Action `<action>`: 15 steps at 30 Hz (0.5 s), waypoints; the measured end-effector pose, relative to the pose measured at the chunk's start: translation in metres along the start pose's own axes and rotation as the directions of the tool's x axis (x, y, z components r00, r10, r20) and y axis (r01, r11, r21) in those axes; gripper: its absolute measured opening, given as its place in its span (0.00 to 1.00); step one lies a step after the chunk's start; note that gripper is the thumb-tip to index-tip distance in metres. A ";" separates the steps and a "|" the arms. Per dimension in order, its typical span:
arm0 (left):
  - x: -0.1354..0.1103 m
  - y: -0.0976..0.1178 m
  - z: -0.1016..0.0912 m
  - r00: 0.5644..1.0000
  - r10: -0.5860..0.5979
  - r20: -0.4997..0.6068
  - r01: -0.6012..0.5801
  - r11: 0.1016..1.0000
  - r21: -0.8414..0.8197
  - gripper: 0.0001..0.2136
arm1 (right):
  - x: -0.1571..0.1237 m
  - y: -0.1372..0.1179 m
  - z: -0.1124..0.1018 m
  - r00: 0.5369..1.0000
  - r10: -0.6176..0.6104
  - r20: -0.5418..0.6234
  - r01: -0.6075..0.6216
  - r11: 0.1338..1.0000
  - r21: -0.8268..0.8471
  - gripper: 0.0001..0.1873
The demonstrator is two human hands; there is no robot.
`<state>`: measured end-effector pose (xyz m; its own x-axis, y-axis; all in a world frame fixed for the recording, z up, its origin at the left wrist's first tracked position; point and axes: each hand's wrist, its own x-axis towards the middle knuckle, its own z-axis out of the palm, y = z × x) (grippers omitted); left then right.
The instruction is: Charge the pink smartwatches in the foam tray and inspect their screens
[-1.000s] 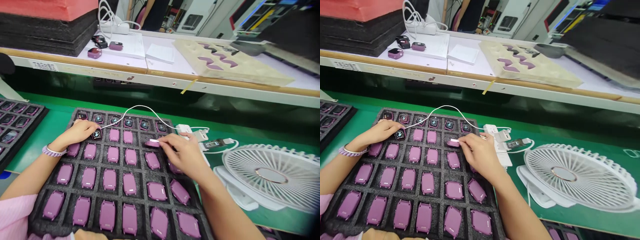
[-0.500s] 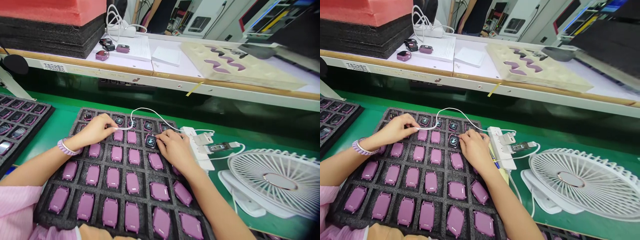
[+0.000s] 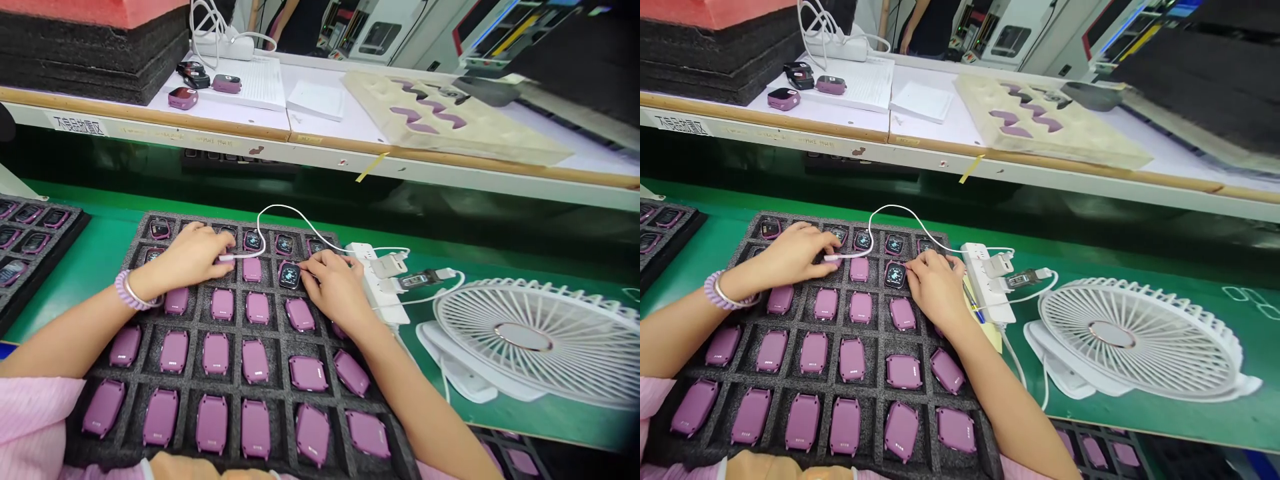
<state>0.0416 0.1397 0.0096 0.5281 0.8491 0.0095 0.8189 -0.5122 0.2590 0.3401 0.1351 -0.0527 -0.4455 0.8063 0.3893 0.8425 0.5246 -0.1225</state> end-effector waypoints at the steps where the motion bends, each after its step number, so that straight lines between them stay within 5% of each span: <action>1: 0.001 -0.007 -0.002 0.999 -0.036 0.016 0.038 0.990 -0.135 0.12 | 0.000 0.000 0.000 1.000 0.005 -0.001 -0.005 1.000 0.010 0.12; 4: 0.000 -0.021 -0.004 0.995 -0.074 0.070 0.095 0.924 -0.371 0.16 | 0.002 0.001 0.000 1.000 0.031 -0.003 -0.031 0.999 0.041 0.10; 8: -0.002 -0.019 0.005 0.995 0.010 0.101 0.024 0.945 -0.327 0.17 | 0.008 -0.005 -0.009 0.987 0.042 -0.153 -0.044 0.999 -0.010 0.11; 11: 0.000 -0.015 0.013 0.991 0.027 0.131 0.020 0.940 -0.342 0.20 | 0.014 -0.020 -0.013 0.977 -0.063 -0.204 0.077 0.995 0.061 0.11; 15: 0.000 -0.016 0.019 0.993 0.031 0.110 0.010 0.936 -0.351 0.25 | 0.018 -0.042 -0.006 0.956 -0.283 -0.075 0.291 0.948 0.131 0.13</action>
<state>0.0332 0.1454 -0.0131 0.5748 0.8134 -0.0890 0.6931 -0.4261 0.5814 0.2991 0.1260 -0.0351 -0.6417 0.6021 0.4750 0.6293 0.7674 -0.1227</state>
